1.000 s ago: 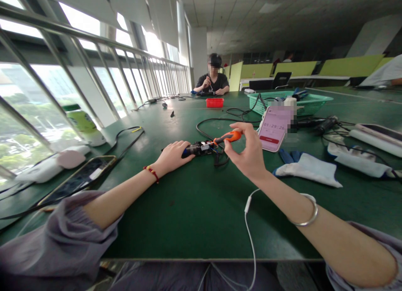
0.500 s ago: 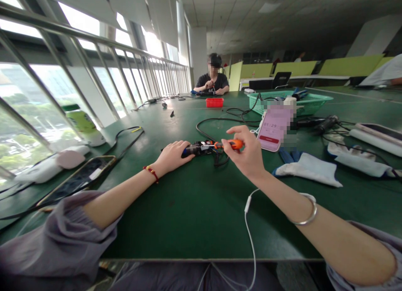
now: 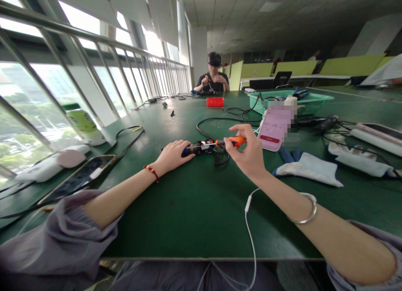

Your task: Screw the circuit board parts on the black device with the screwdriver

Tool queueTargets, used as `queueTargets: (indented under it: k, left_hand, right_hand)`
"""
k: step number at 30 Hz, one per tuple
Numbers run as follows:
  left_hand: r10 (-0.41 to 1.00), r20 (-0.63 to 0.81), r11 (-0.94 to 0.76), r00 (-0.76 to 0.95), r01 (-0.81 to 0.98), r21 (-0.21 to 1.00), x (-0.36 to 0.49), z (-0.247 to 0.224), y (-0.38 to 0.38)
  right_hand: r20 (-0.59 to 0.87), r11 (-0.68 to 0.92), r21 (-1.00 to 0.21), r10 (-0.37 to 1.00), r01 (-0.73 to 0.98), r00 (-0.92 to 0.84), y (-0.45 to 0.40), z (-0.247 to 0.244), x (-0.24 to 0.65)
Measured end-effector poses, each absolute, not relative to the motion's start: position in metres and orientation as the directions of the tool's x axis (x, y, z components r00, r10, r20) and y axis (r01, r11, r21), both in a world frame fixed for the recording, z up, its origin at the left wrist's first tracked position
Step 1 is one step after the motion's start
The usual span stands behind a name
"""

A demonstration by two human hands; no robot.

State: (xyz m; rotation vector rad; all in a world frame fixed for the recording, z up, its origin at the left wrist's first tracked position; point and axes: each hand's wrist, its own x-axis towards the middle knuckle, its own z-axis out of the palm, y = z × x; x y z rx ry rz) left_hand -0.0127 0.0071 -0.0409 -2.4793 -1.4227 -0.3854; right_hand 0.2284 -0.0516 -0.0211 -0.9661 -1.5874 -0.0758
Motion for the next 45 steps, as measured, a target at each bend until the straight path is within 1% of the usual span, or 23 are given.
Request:
queueTargets:
  k: [2, 3, 4, 7, 8, 9, 13, 14, 17, 19, 23, 24, 25, 28, 29, 31, 34, 35, 36, 39, 40, 42, 45]
  left_hand:
    - [0.804, 0.349, -0.484, 0.481, 0.871, -0.086, -0.0129, -0.0411, 0.0075]
    - [0.806, 0.347, -0.482, 0.479, 0.872, -0.086, -0.0130, -0.0411, 0.0075]
    - [0.805, 0.348, -0.482, 0.480, 0.872, -0.088, -0.0132, -0.0412, 0.0075]
    - [0.797, 0.357, -0.489, 0.486, 0.868, -0.091, -0.0137, -0.0414, 0.0074]
    - [0.795, 0.362, -0.491, 0.487, 0.867, -0.089, -0.0139, -0.0415, 0.0074]
    - [0.793, 0.366, -0.492, 0.487, 0.866, -0.086, -0.0140, -0.0416, 0.0075]
    - [0.787, 0.377, -0.502, 0.488, 0.862, -0.068, -0.0145, -0.0424, 0.0085]
    - [0.785, 0.381, -0.504, 0.489, 0.861, -0.065, -0.0146, -0.0426, 0.0087]
    - [0.779, 0.390, -0.513, 0.491, 0.857, -0.052, -0.0153, -0.0431, 0.0093]
    - [0.778, 0.393, -0.519, 0.490, 0.854, -0.039, -0.0158, -0.0432, 0.0093]
    - [0.777, 0.396, -0.522, 0.489, 0.853, -0.030, -0.0165, -0.0428, 0.0091]
    - [0.774, 0.398, -0.525, 0.493, 0.851, -0.032, -0.0166, -0.0428, 0.0091]
    - [0.771, 0.400, -0.527, 0.496, 0.849, -0.036, -0.0166, -0.0427, 0.0092]
    - [0.772, 0.391, -0.526, 0.500, 0.849, -0.048, -0.0160, -0.0427, 0.0095]
    - [0.776, 0.385, -0.522, 0.499, 0.851, -0.049, -0.0157, -0.0426, 0.0095]
    - [0.787, 0.372, -0.513, 0.492, 0.857, -0.046, -0.0150, -0.0424, 0.0092]
    - [0.800, 0.360, -0.499, 0.481, 0.865, -0.045, -0.0141, -0.0416, 0.0084]
    - [0.801, 0.360, -0.496, 0.479, 0.867, -0.048, -0.0139, -0.0412, 0.0082]
    - [0.801, 0.360, -0.495, 0.479, 0.867, -0.052, -0.0139, -0.0408, 0.0080]
    - [0.798, 0.356, -0.500, 0.486, 0.864, -0.059, -0.0141, -0.0397, 0.0081]
    - [0.796, 0.356, -0.504, 0.490, 0.862, -0.060, -0.0142, -0.0396, 0.0083]
    - [0.791, 0.359, -0.509, 0.495, 0.858, -0.061, -0.0145, -0.0399, 0.0090]
    - [0.792, 0.363, -0.505, 0.491, 0.861, -0.065, -0.0146, -0.0411, 0.0100]
  right_hand:
    - [0.888, 0.690, -0.405, 0.454, 0.600, 0.078, -0.0510, -0.0205, 0.2281]
    - [0.894, 0.697, -0.396, 0.441, 0.597, 0.078, -0.0510, -0.0203, 0.2280]
    - [0.888, 0.693, -0.403, 0.454, 0.598, 0.072, -0.0512, -0.0202, 0.2278]
    - [0.823, 0.639, -0.475, 0.566, 0.605, 0.048, -0.0526, -0.0206, 0.2273]
    - [0.811, 0.630, -0.488, 0.584, 0.604, 0.047, -0.0528, -0.0206, 0.2272]
    - [0.816, 0.634, -0.485, 0.576, 0.602, 0.051, -0.0528, -0.0206, 0.2271]
    - [0.896, 0.714, -0.400, 0.437, 0.574, 0.080, -0.0516, -0.0201, 0.2273]
    - [0.893, 0.716, -0.402, 0.444, 0.571, 0.073, -0.0516, -0.0202, 0.2275]
    - [0.826, 0.652, -0.470, 0.563, 0.594, 0.035, -0.0523, -0.0209, 0.2279]
    - [0.808, 0.629, -0.481, 0.588, 0.611, 0.031, -0.0525, -0.0215, 0.2281]
    - [0.889, 0.708, -0.407, 0.453, 0.578, 0.071, -0.0517, -0.0215, 0.2277]
    - [0.891, 0.714, -0.404, 0.448, 0.571, 0.070, -0.0519, -0.0215, 0.2274]
    - [0.882, 0.708, -0.416, 0.467, 0.571, 0.063, -0.0522, -0.0216, 0.2272]
    - [0.813, 0.649, -0.486, 0.582, 0.585, 0.031, -0.0533, -0.0225, 0.2267]
    - [0.802, 0.638, -0.498, 0.597, 0.587, 0.032, -0.0532, -0.0228, 0.2266]
    - [0.827, 0.660, -0.481, 0.560, 0.577, 0.050, -0.0521, -0.0232, 0.2266]
    - [0.890, 0.720, -0.413, 0.448, 0.558, 0.080, -0.0500, -0.0228, 0.2270]
    - [0.890, 0.721, -0.414, 0.449, 0.555, 0.080, -0.0500, -0.0224, 0.2273]
    - [0.874, 0.709, -0.435, 0.480, 0.555, 0.072, -0.0502, -0.0221, 0.2275]
    - [0.773, 0.627, -0.541, 0.633, 0.560, 0.038, -0.0518, -0.0214, 0.2278]
    - [0.755, 0.613, -0.559, 0.655, 0.559, 0.036, -0.0519, -0.0213, 0.2278]
    - [0.789, 0.642, -0.538, 0.612, 0.547, 0.057, -0.0510, -0.0213, 0.2276]
    - [0.873, 0.719, -0.450, 0.478, 0.530, 0.093, -0.0489, -0.0215, 0.2270]
